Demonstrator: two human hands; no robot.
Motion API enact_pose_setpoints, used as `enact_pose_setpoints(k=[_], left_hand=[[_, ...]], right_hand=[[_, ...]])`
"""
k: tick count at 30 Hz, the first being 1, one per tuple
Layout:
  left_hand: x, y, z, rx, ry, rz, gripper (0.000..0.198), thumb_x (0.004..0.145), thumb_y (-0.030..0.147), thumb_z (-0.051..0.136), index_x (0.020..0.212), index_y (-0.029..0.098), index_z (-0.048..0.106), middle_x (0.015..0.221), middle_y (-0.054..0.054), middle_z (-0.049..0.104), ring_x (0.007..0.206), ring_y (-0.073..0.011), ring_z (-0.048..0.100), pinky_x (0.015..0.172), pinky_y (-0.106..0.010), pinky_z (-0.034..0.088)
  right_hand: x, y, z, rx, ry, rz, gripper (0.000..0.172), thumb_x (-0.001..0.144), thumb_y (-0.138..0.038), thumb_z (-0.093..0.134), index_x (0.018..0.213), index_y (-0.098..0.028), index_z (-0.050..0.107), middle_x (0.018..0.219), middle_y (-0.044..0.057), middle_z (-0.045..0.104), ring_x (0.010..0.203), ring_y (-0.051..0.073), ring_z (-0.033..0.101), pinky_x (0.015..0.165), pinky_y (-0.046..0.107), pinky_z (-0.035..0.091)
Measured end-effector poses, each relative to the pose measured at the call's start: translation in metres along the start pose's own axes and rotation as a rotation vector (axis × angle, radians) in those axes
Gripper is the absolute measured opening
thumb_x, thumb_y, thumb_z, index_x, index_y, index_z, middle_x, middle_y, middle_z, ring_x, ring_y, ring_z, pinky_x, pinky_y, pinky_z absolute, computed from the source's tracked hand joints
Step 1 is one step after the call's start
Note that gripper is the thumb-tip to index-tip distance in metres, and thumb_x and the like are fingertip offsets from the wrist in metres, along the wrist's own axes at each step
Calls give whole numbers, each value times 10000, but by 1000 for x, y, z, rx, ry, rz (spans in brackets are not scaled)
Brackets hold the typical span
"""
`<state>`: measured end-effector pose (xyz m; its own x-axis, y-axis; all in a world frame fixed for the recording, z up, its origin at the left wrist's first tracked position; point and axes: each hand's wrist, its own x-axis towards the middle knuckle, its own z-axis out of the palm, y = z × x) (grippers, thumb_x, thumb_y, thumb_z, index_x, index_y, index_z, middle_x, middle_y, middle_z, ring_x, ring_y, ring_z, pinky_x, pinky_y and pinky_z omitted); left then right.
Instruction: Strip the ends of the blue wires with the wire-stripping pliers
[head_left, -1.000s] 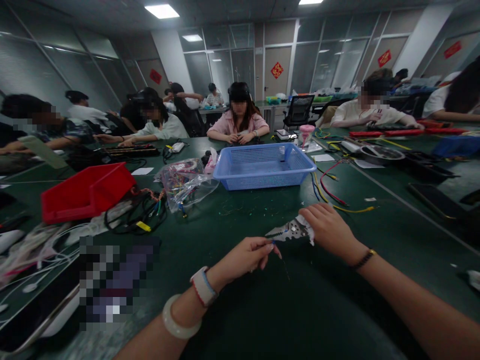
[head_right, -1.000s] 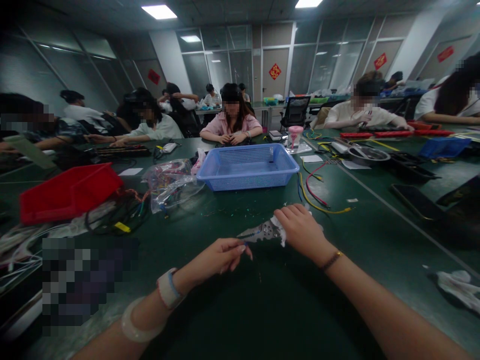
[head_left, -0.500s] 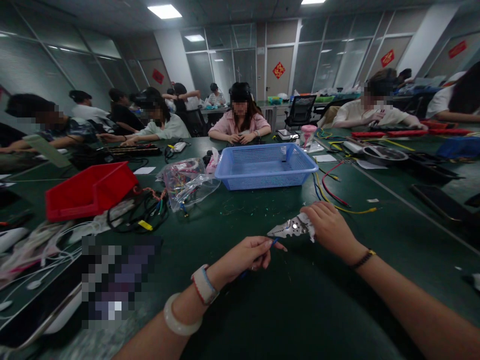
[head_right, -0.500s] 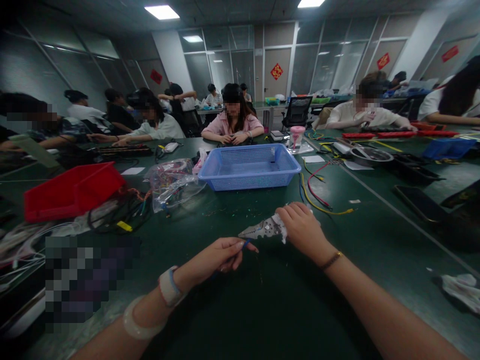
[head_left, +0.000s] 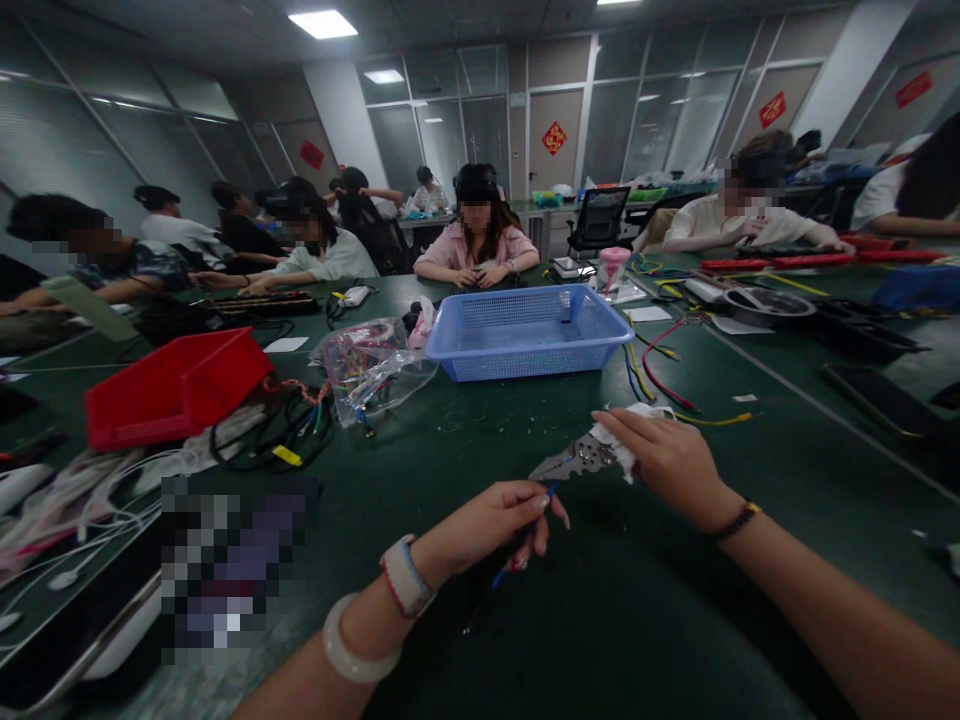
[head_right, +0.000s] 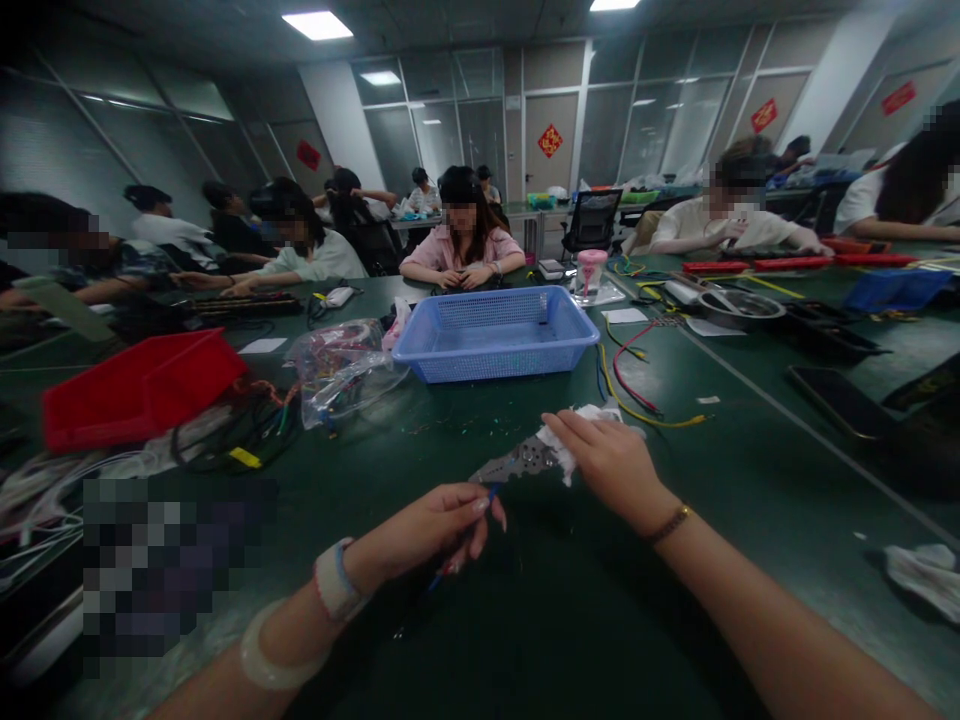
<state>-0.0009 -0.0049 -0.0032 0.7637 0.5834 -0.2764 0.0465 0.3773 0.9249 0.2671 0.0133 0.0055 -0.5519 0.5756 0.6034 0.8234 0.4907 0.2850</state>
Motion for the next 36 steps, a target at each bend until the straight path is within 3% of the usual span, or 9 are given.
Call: enact_pose_setpoints(k=[10,19,25,31,36], left_hand=[[0,0,-1,-41,-29,7,267,928,393,512,977,144,596,644,16,603,423,-39,502,398,-130,360],[0,2,3,-67,0,21,303,883,390,586,1020,127,643,709,-16,649,503,-71,593,464,-156,448],[0,2,3,-48,52,21,283,871,359,609,1021,125,663,719,-14,649,516,-75,606,466,-159,443],[1,-1,3,-81,54,50,285,853,354,639,1018,126,681,718,-12,645,508,-77,613,449,-156,451],[1,0,6,-145,86,58,294,798,341,703,975,107,696,710,-19,648,500,-83,617,456,-165,465]], right_hand=[[2,-6,-3,14,-11,45,422,843,-79,499,1254,-151,563,1136,71,670,676,160,614,609,293,444],[6,-15,-3,12,-139,120,604,756,28,421,1338,-131,456,1344,127,543,690,152,649,616,288,520],[7,-20,-2,114,-204,152,799,681,49,387,1448,-143,274,1468,143,392,1017,221,632,667,296,567],[7,-24,-1,208,-213,155,843,659,27,393,1467,-134,211,1469,150,384,1081,241,606,771,339,577],[8,-30,-2,253,-214,196,929,622,6,406,1491,-140,114,1461,165,388,1023,253,637,757,362,587]])
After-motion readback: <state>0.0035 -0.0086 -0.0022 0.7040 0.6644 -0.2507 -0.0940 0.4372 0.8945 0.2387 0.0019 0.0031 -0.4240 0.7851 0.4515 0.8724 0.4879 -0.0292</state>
